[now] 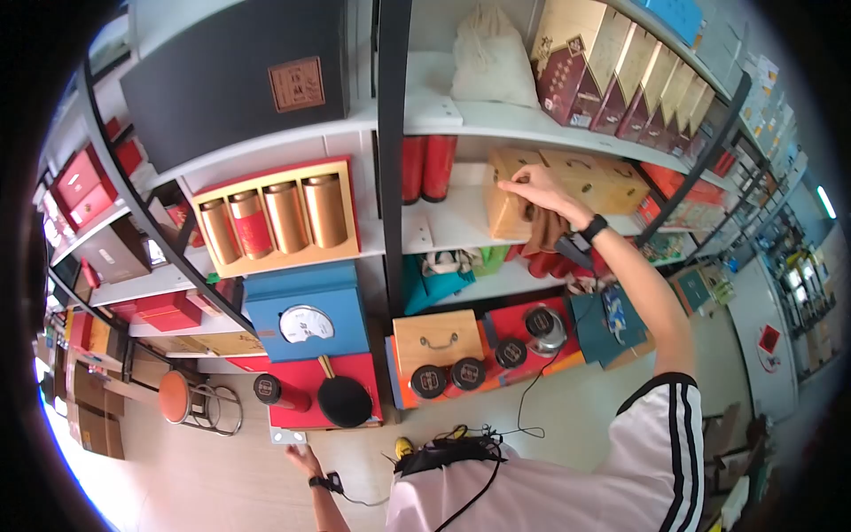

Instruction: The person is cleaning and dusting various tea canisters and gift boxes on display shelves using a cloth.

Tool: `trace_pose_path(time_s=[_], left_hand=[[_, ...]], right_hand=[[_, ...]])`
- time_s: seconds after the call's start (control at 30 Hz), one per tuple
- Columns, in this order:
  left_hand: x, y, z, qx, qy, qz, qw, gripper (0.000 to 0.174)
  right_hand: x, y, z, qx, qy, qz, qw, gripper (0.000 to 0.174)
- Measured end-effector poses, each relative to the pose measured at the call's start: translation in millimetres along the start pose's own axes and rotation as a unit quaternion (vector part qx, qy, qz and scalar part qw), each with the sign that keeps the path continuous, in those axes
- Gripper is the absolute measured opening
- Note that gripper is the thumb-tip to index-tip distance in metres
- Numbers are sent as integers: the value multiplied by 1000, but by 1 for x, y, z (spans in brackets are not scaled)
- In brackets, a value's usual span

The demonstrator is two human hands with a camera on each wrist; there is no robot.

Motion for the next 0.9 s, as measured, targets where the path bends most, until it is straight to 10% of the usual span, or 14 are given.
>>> trace_pose_path(time_s=[0.1,0.17,0.3,0.5,0.9], left_hand=[[68,34,47,-1,65,-47,997,59],[122,71,47,-60,157,-61,984,56],[235,133,102,-27,251,-114,961,49],[405,199,132,-62,398,-156,902,47],[489,233,109,-30,481,-150,863,43]], right_hand=[[-57,-18,1,107,72,-75,989,86],[-84,-40,-3,94,98,-142,981,84],[-129,-72,16,-38,89,22,995,79],[-203,-137,0,-93,214,-136,963,65],[-152,-110,7,-216,76,-144,963,72]])
Point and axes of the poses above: each hand's wrist, its own x-axis away from the middle knuckle, its own y-axis out of the back of the hand, z = x × y, the point moved 4 cm from there along -x, towards the middle knuckle, and after that the axes turned 11 degrees about -z, right-handed, at the moved point
